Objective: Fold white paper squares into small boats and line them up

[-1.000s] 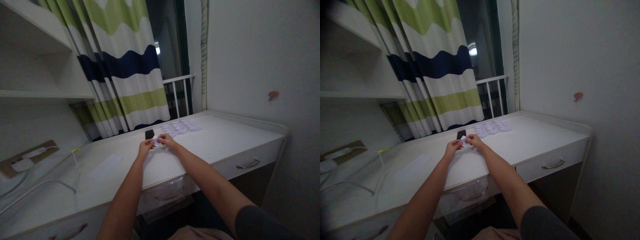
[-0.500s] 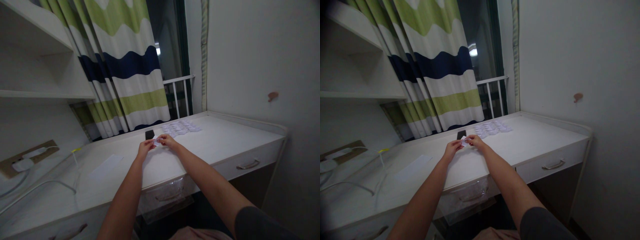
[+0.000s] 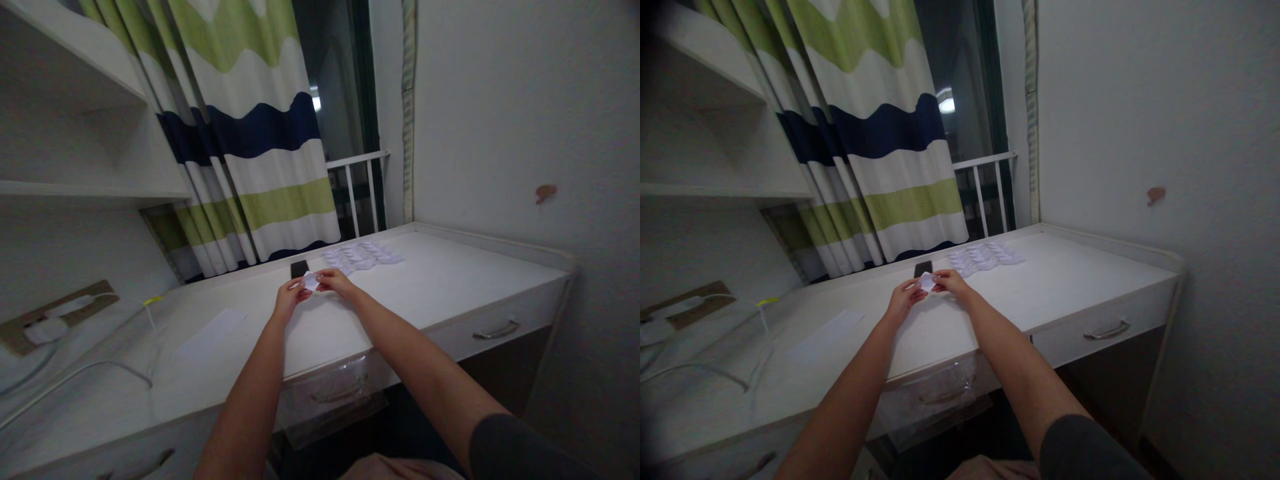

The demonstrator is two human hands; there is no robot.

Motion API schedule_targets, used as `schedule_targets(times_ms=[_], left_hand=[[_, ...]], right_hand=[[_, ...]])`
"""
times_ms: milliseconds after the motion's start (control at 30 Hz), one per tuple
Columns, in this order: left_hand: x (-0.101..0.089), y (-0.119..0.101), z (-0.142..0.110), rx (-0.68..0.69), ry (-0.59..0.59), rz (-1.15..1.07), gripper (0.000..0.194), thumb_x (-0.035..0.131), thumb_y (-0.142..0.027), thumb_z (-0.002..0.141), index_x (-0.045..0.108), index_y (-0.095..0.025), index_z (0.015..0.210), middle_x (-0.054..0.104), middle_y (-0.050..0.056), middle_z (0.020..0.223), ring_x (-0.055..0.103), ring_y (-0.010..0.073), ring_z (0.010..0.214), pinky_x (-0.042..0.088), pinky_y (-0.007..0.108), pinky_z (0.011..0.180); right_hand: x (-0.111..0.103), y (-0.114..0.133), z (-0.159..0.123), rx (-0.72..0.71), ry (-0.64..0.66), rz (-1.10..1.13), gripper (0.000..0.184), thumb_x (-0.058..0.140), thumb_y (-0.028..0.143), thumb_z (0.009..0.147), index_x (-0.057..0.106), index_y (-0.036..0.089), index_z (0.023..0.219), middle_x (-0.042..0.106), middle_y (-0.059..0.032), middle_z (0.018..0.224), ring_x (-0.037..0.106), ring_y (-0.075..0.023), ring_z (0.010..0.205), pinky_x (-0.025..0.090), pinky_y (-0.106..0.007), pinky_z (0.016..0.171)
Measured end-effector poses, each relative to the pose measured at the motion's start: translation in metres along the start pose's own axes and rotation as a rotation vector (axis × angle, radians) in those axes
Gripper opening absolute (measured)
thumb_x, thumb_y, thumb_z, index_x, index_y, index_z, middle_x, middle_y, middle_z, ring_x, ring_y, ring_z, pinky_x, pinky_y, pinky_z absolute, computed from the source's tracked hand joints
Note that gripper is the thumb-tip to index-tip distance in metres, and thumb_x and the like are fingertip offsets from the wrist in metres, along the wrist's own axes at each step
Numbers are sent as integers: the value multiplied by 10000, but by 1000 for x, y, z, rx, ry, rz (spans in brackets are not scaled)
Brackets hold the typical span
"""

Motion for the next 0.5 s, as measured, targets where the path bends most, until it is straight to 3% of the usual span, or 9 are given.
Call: schedule_targets(times_ms=[300,500], left_hand=[[4,-2,-2,-33,38,-117,214,559,-67,674,615,-112,876,654,41,627,607,99,540,505,206,576],[1,-3,-2,-23,14,-141,174,518,-53,656,631,-102,778,649,43,622,600,99,541,498,211,581]], right_hand=[[3,6,-2,-63,36,2,194,633,159,643,655,148,836,631,-4,628,563,-70,523,465,-200,567],[6,8,-5,-62,46,-1,131,587,197,644,663,124,722,642,-34,639,586,-93,574,451,-207,565]])
Point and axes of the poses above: each hand's wrist, its own z-axis towards the middle knuckle, its own x-axis out of the palm, y = z × x, the point moved 7 cm from there along z, towards the middle knuckle
